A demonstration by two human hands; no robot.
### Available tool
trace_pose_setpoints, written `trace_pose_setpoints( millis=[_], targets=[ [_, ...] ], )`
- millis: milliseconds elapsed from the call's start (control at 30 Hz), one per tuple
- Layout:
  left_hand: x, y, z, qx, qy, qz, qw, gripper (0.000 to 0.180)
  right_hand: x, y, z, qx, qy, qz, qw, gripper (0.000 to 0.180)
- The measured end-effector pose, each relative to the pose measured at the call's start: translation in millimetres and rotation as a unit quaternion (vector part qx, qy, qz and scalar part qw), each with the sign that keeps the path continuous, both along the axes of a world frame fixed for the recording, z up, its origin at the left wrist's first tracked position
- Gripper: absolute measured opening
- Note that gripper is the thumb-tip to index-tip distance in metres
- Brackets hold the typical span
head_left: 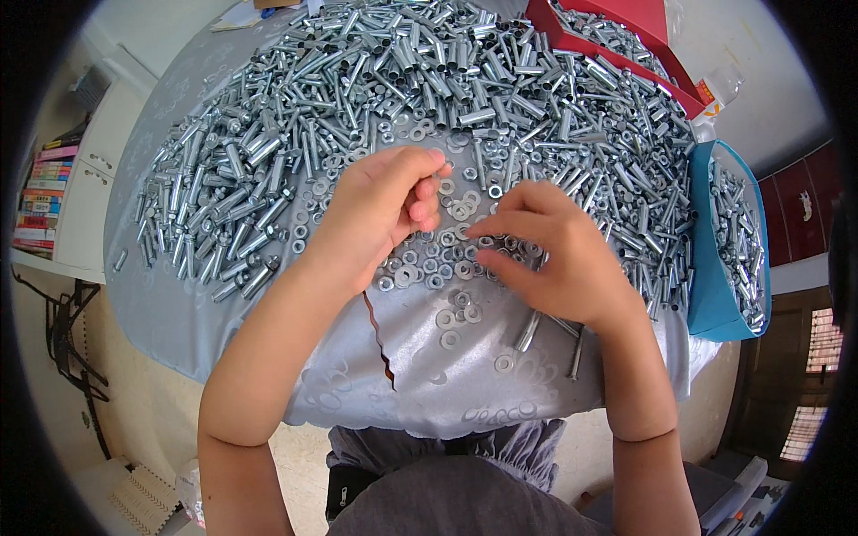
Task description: The person repeatedly picks up metal bolts and washers from a large pile on a table. They thread the washers onto the bolts by hand and place the assembled units into a small pile on the table. The process is continuous and repetitive throughout the clip.
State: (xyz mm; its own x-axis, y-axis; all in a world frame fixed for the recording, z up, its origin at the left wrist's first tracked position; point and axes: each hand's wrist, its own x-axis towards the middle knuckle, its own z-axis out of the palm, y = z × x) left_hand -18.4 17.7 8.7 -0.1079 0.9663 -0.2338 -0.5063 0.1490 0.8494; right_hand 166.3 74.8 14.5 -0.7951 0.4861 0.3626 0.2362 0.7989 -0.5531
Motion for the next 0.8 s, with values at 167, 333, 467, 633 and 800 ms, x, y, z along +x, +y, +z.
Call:
trace_pose_setpoints(
  millis=[167, 333, 467, 633, 800],
  targets=[
    [1.6, -0.9, 2.4, -0.007, 0.015, -0.007, 1.0, 0.019, 0.0, -4.4, -0.1, 0.042, -0.063, -0.027, 0.997, 0.017],
    [1.8, -0.8, 1.4, -0.013, 0.064, -0.035, 0.997, 0.018, 0.3, -3.8, -3.1, 0.059, -0.069, -0.02, 0.996, 0.013],
    [2.1, -1.2, -0.2, -0.005, 0.073, -0.046, 0.996, 0.018, 0.2, -5.7, -0.9, 0.055, -0.071, -0.017, 0.996, 0.011],
    [1.9, -0.8, -1.8, 0.003, 0.095, -0.053, 0.994, 0.018, -1.3, -4.4, -0.8, 0.087, -0.053, 0.014, 0.995, 0.016],
    [2.0, -2.1, -1.2, 0.019, 0.091, -0.045, 0.995, 0.018, -1.6, -1.9, 5.6, 0.078, 0.02, -0.003, 0.997, 0.019]
  ],
)
